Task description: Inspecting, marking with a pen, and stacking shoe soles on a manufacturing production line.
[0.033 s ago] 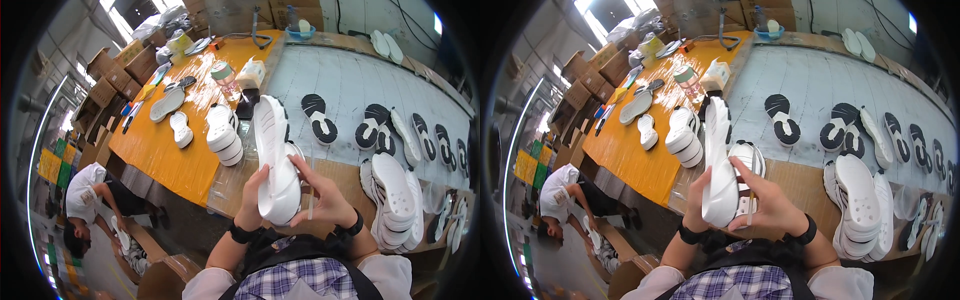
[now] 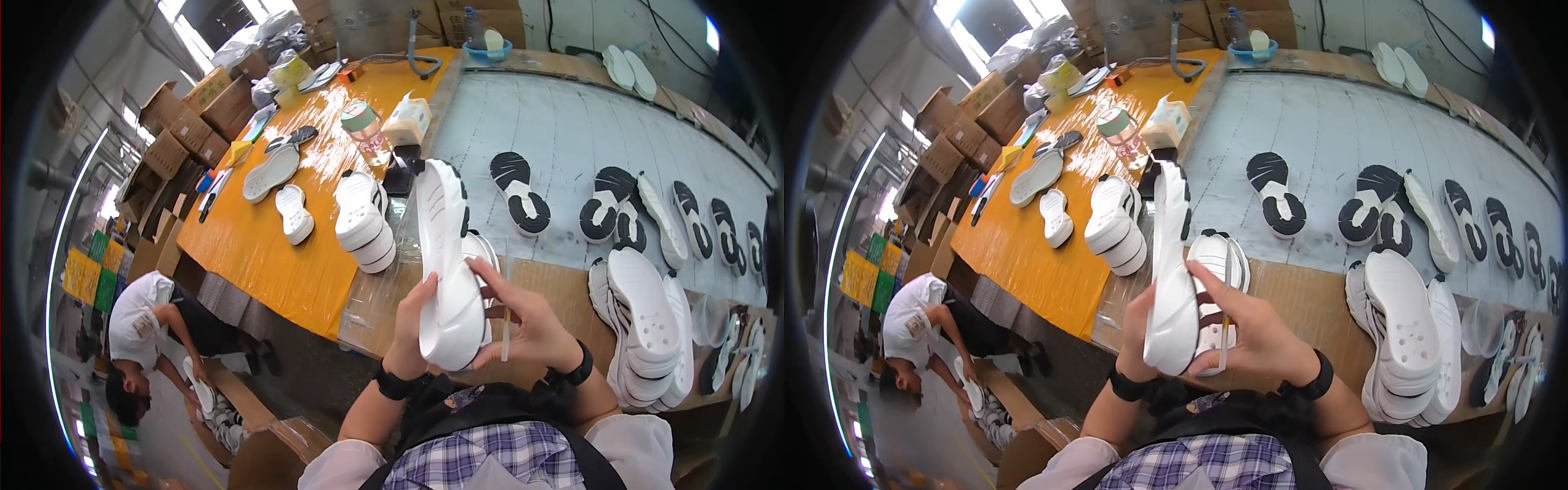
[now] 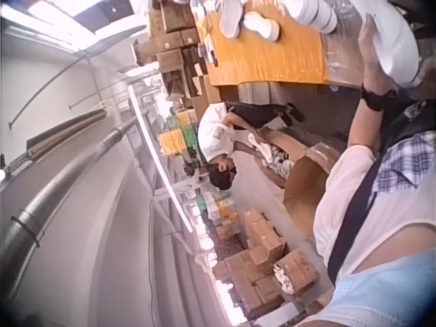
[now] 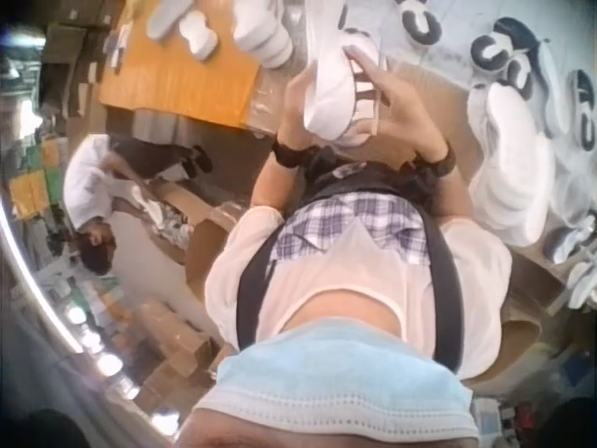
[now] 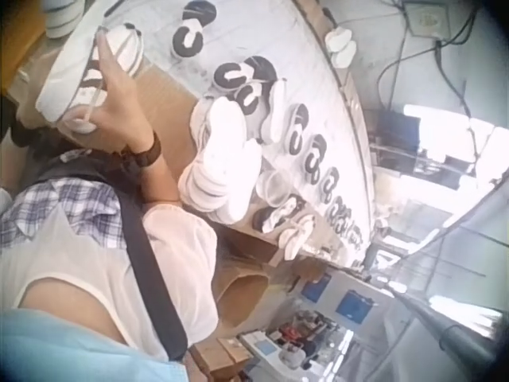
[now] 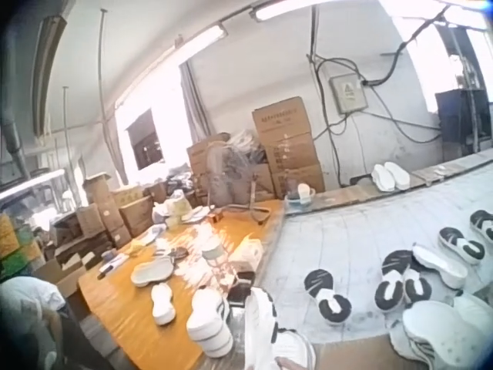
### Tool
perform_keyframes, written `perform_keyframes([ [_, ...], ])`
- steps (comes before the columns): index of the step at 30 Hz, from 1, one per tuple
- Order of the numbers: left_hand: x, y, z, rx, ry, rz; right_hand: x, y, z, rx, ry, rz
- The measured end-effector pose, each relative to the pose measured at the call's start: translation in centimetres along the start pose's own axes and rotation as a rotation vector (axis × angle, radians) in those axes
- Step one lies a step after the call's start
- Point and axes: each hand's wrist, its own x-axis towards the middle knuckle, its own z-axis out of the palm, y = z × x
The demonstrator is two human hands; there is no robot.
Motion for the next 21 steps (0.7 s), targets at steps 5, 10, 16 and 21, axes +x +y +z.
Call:
perform_keyframes([
  [5, 1.4, -3.0, -3.9, 0.112, 0.168, -0.117, 2.7, 5.5, -5.6, -0.164, 0.151, -0.002],
  [10, 2.0, -6.4, -6.7, 0.884, 0.228, 0.072, 8.9, 17.5, -12.5, -1.060, 0.511, 0.256],
  [16, 1.4, -4.8, -7.8, 1.089, 0.135, -0.036, 10.2, 21.3, -13.9, -1.324, 0.510, 0.394],
  [21, 3.3, -1.4, -7.4, 0.970, 0.188, 0.108, 6.0, 12.7, -12.8, -0.497, 0.898, 0.158],
])
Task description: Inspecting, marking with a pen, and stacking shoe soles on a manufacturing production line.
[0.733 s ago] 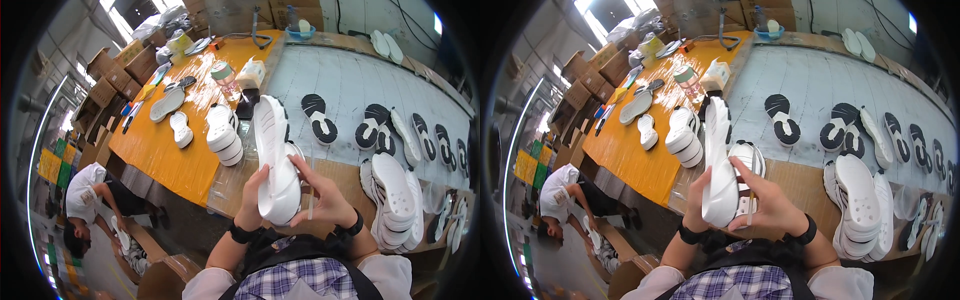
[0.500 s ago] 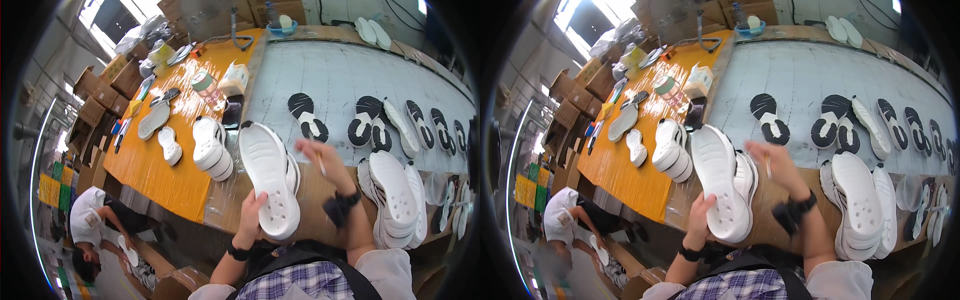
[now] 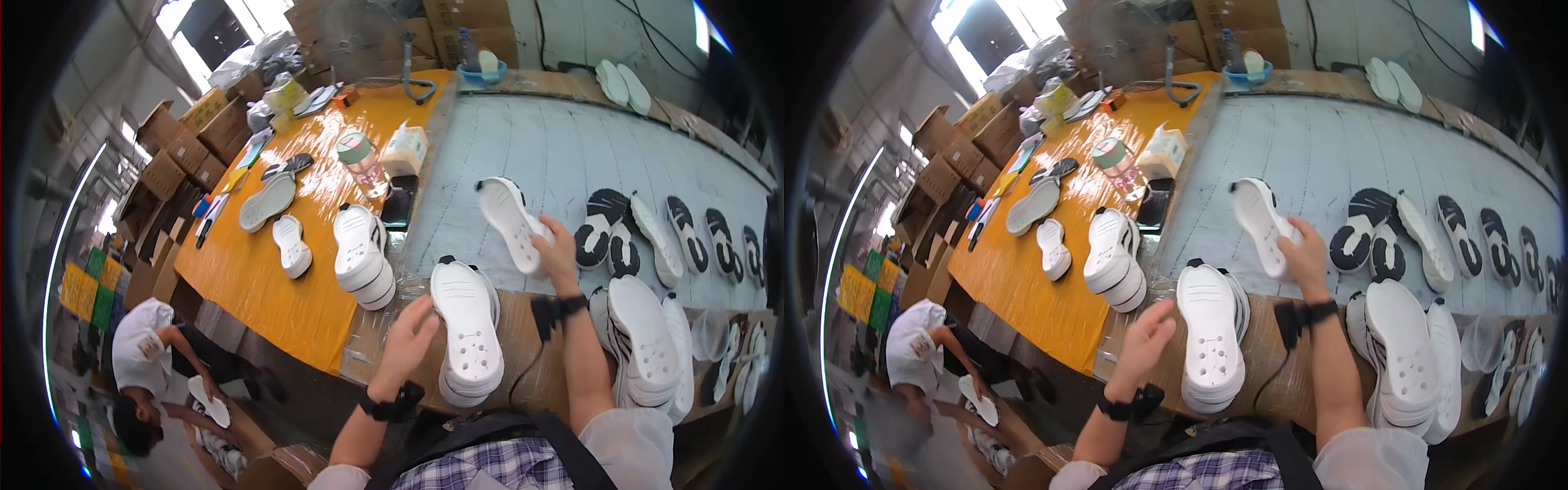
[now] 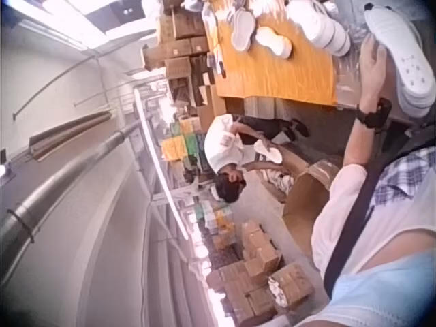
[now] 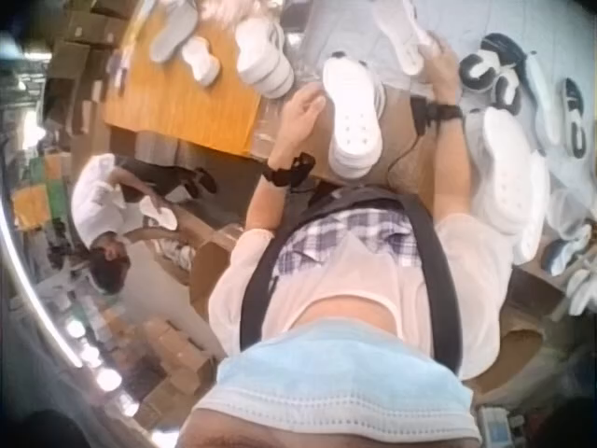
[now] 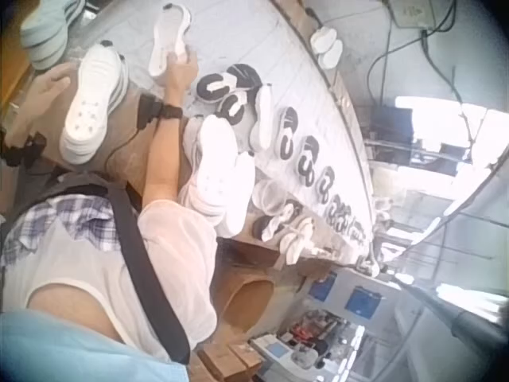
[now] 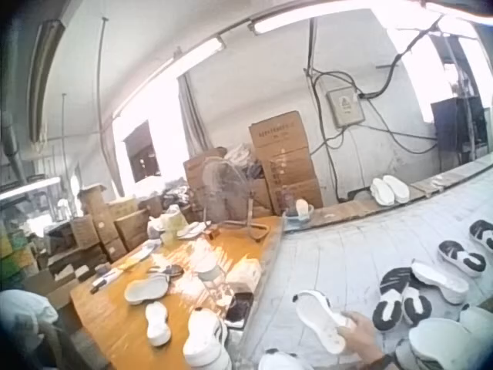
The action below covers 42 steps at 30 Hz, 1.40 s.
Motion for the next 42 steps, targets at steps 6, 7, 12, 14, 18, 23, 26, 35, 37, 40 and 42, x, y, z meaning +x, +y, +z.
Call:
perform_keyframes([
  [6, 3.0, 7.5, -0.8, -0.535, 0.315, 0.244, -8.6, -7.2, -6.2, 0.666, -0.442, 0.036],
  [7, 2.7, 8.9, -1.0, -0.637, 0.302, 0.280, -9.7, -7.8, -6.7, 0.601, -0.458, -0.037],
  [12, -0.6, 13.3, -0.3, -1.068, 0.352, 0.317, -12.1, -8.0, -7.1, 0.360, -0.462, -0.313],
  [14, -1.3, 13.9, -1.2, -1.075, 0.290, 0.323, -12.1, -7.7, -6.8, 0.208, -0.398, -0.495],
  [18, -1.7, 14.8, -2.0, -0.852, 0.176, 0.322, -12.4, -8.5, -6.9, 0.240, -0.406, -0.315],
  [23, -2.4, 15.0, 1.2, -0.736, 0.141, 0.460, -12.6, -11.9, -7.7, 0.774, -0.645, 0.208],
  [26, -3.2, 14.1, 3.8, -0.521, 0.192, 0.419, -12.6, -13.5, -6.9, 0.919, -0.644, 0.378],
  [35, -4.3, 10.6, 3.7, -1.059, -0.006, 0.011, -14.0, -15.4, -6.5, 0.468, -0.662, -0.344],
  [37, -4.3, 9.7, 3.4, -1.045, 0.010, -0.016, -14.1, -15.6, -6.7, 0.416, -0.704, -0.340],
  [40, -4.1, 8.3, 2.8, -0.995, 0.001, -0.061, -13.7, -14.3, -6.3, 0.508, -0.725, -0.229],
  [42, -3.9, 7.3, 3.0, -0.888, 0.031, -0.064, -12.2, -11.9, -6.3, 0.500, -0.734, -0.127],
])
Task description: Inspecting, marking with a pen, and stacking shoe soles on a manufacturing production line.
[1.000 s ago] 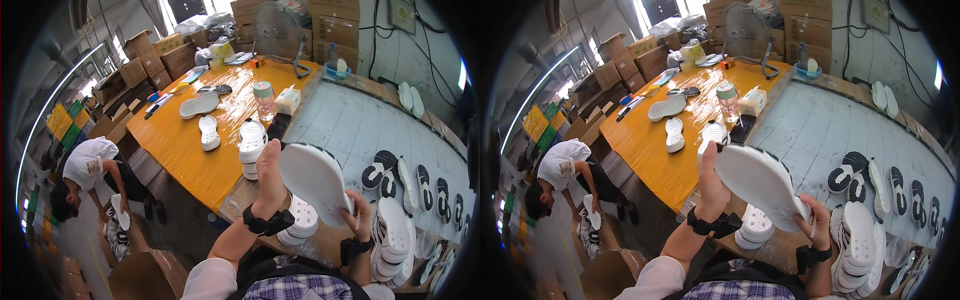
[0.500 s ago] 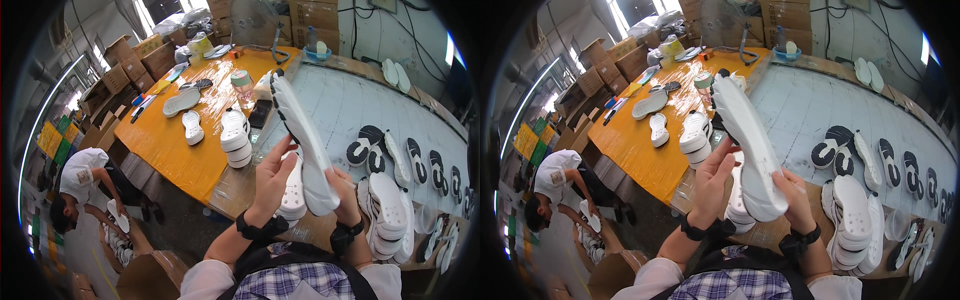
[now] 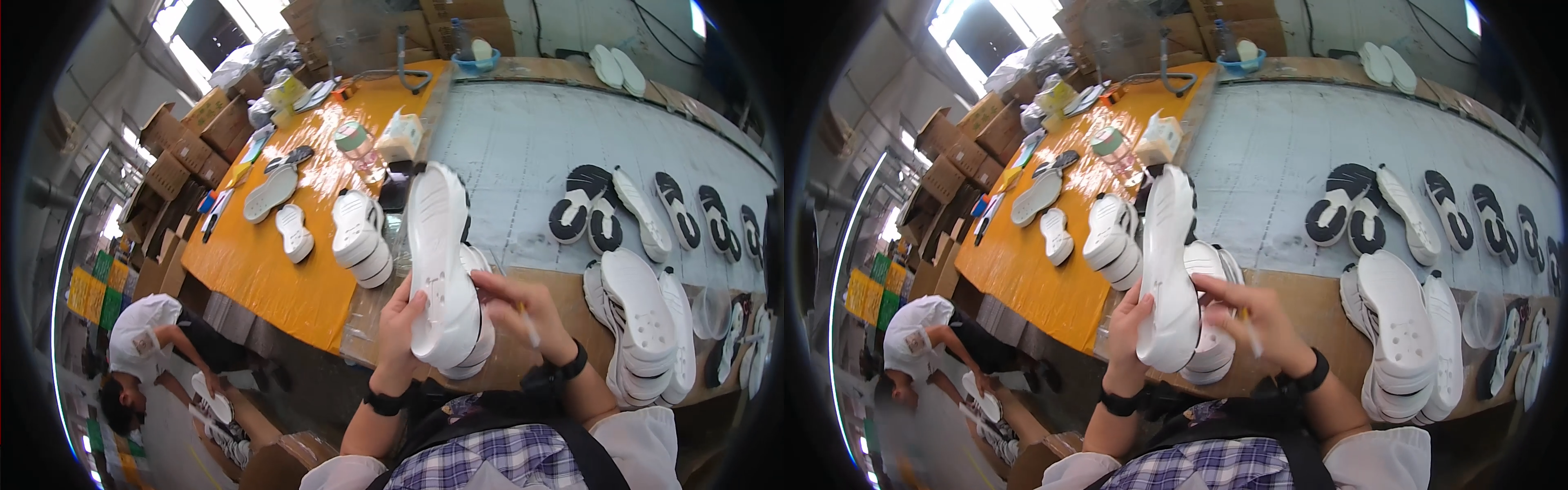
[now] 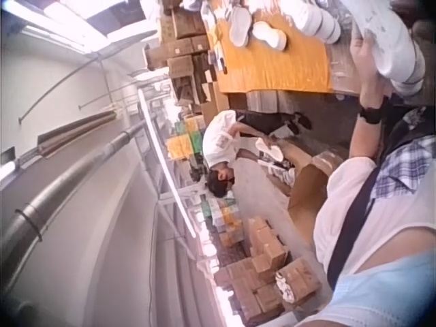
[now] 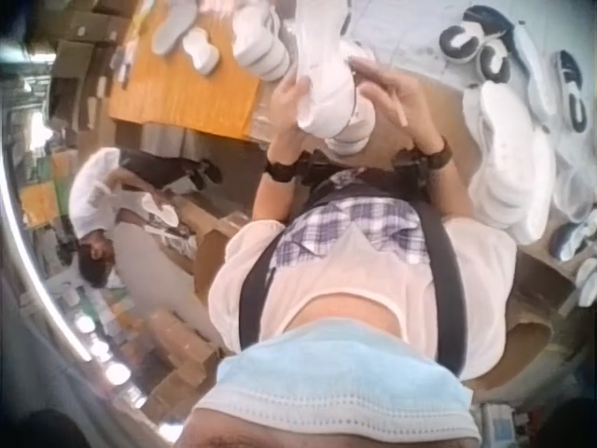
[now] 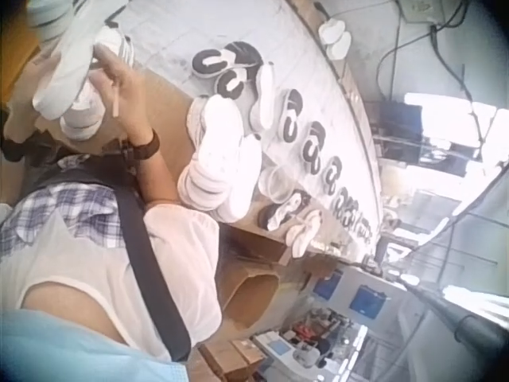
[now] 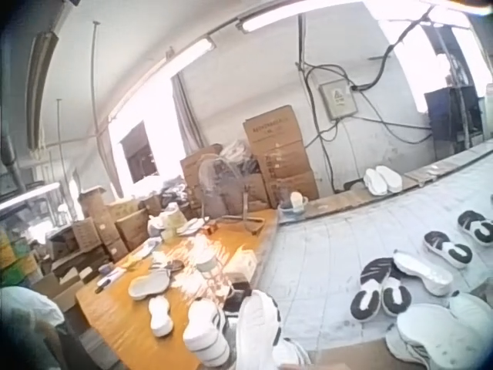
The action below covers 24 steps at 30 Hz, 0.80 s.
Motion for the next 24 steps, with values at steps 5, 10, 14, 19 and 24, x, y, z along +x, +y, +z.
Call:
perform_keyframes([
  [5, 1.0, -2.1, -1.5, 0.260, 0.026, -0.055, 4.6, 8.9, -7.3, -0.702, 0.653, 0.141],
  [10, 1.0, -2.2, -3.0, 0.094, 0.075, -0.144, 6.5, 15.3, -13.1, -1.341, 0.885, 0.474],
  [14, 0.3, -1.5, -3.4, 0.001, 0.045, -0.116, 5.6, 17.2, -13.4, -1.391, 0.905, 0.279],
  [19, -1.2, -0.5, -3.1, -0.047, 0.056, -0.100, 4.7, 18.1, -14.7, -1.311, 0.926, 0.280],
  [24, -1.7, -0.5, -2.1, -0.033, 0.048, -0.080, 6.2, 18.5, -15.6, -1.384, 0.929, 0.467],
])
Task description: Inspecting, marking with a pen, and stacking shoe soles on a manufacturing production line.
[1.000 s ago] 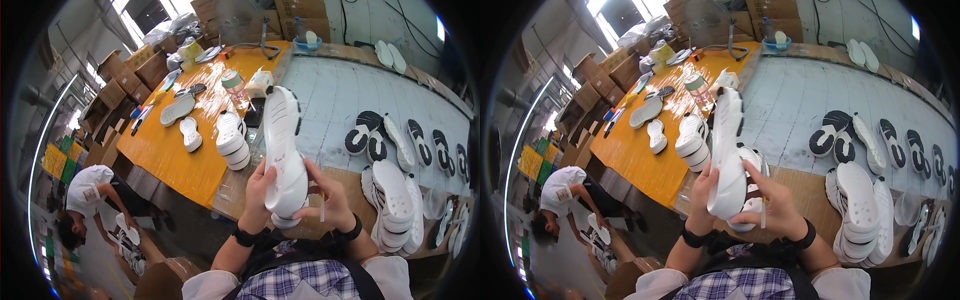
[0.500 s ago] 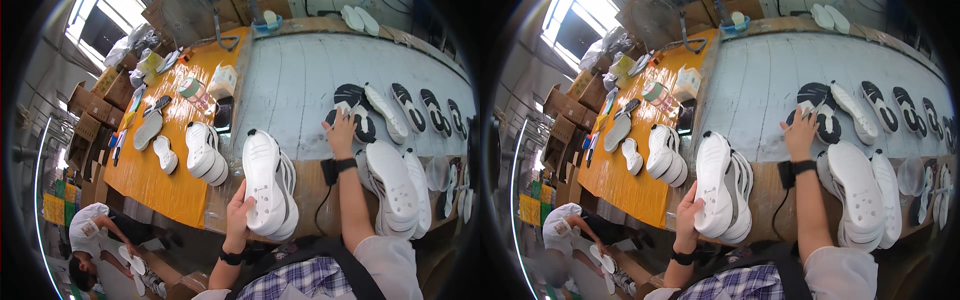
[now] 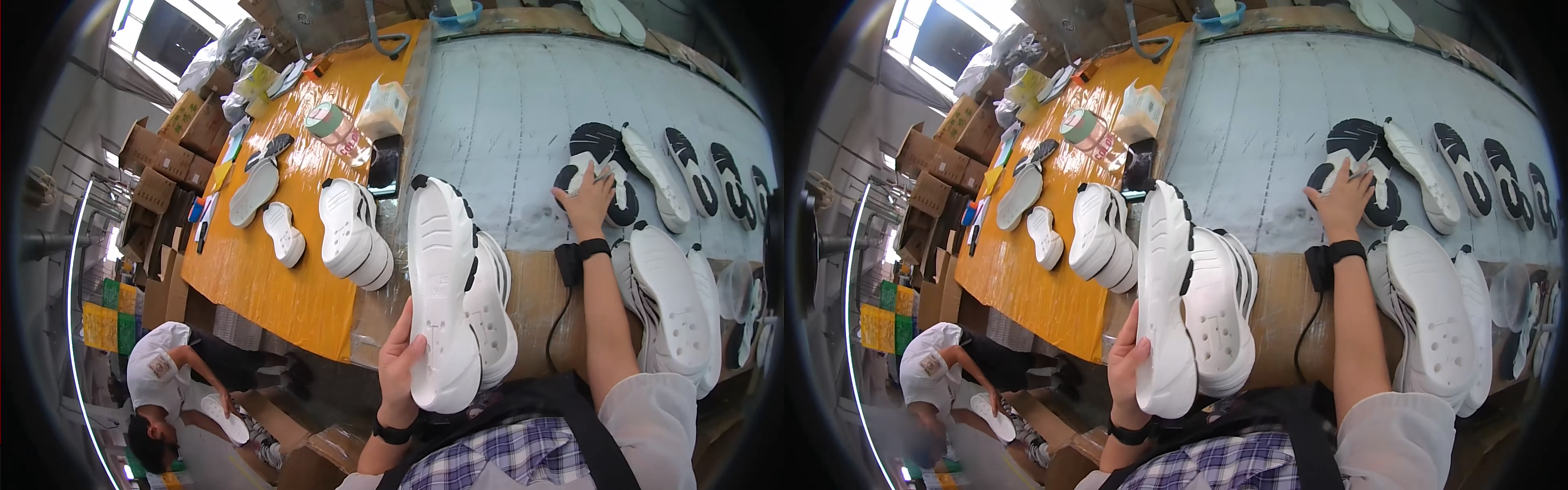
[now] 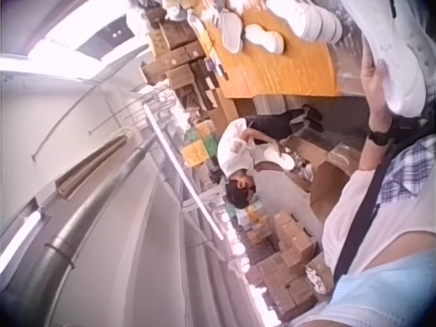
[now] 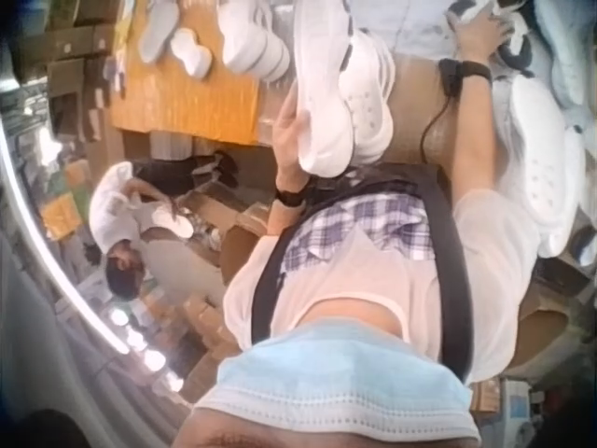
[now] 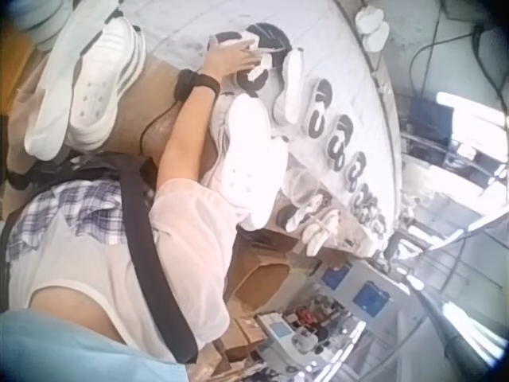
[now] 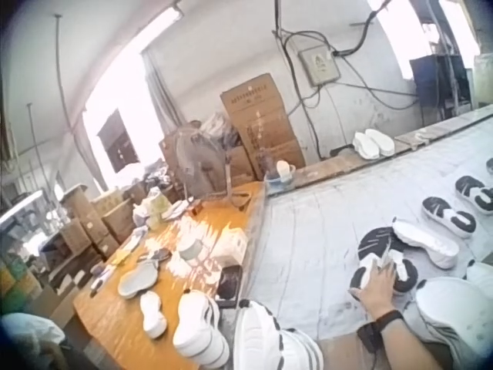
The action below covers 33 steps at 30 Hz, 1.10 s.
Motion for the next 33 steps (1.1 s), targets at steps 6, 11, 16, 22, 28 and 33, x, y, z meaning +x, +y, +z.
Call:
perform_keyframes([
  [6, 0.1, 0.0, 1.5, 0.102, 0.040, 0.051, -0.2, -4.1, -6.3, 0.255, -0.109, -0.200],
  [11, -1.8, 0.2, 2.9, 0.091, 0.025, 0.158, -5.8, -8.3, -18.1, 1.563, -0.909, 0.073],
  [16, -3.9, 0.4, 4.0, 0.186, 0.001, 0.242, -8.4, -10.9, -24.9, 1.666, -1.024, -0.041],
  [22, -5.6, 0.1, 4.9, 0.278, 0.035, 0.299, -9.9, -10.7, -25.8, 1.741, -0.929, -0.066],
  [28, -5.5, 0.2, 5.9, 0.263, 0.023, 0.268, -10.1, -10.3, -24.9, 1.786, -0.883, -0.096],
  [33, -3.0, 0.2, 5.8, 0.184, -0.034, 0.178, -8.3, -8.5, -21.5, 1.687, -0.976, 0.000],
])
